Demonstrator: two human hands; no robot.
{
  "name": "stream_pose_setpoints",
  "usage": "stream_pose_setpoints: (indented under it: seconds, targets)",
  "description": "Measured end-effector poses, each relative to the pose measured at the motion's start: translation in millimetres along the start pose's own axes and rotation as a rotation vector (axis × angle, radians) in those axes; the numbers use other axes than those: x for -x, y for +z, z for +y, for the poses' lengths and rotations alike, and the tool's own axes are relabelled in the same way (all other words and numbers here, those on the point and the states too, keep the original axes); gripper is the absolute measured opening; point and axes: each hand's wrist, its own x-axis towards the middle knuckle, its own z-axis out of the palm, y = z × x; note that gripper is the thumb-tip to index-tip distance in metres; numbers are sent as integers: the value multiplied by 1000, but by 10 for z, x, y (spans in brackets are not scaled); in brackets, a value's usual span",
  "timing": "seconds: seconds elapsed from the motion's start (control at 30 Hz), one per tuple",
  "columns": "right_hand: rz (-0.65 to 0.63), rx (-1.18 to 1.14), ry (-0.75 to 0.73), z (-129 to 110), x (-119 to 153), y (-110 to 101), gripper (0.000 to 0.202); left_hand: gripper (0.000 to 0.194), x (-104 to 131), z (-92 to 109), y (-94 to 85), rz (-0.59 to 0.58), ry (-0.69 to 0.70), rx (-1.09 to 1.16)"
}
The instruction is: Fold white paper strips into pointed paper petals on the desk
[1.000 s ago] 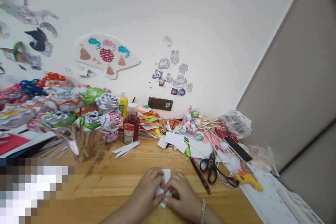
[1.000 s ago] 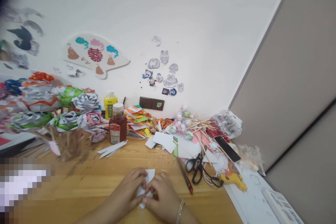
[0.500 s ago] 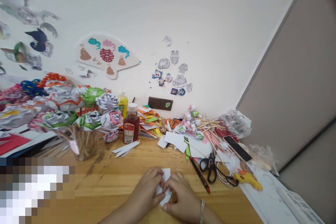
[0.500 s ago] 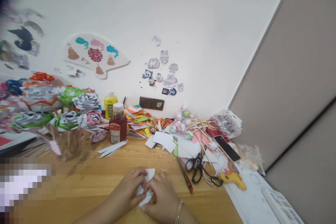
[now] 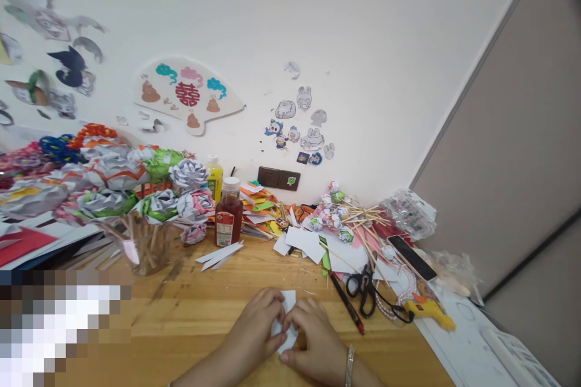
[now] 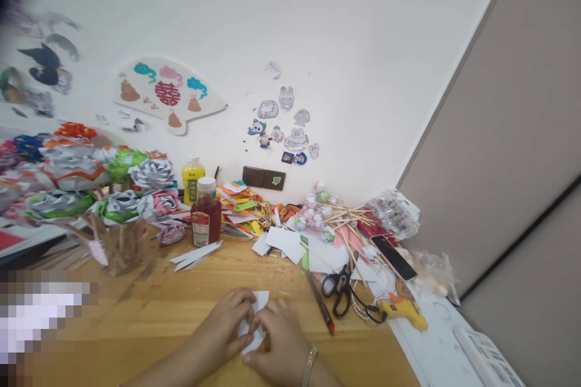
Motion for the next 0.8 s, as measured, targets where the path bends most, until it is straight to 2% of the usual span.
stream_pose_setpoints:
  seconds: [0.3, 0.47, 0.57, 0.7, 0.8]
  targets:
    - [-25, -96, -52, 112, -41, -31, 24, 18, -2, 8, 4, -6, 4, -14]
    - [6, -125, -114, 134, -32, -43, 29, 22, -5, 39, -42, -32, -26, -12]
    - [23, -79, -83, 93, -16, -21, 18, 23, -2, 53, -58, -47, -32, -5]
    - [34, 11, -27, 34, -12, 22, 37, 24, -1, 46, -54, -55, -38, -19]
    - [12, 45, -9, 33, -24, 39, 38, 23, -10, 37, -76, -85, -44, -71]
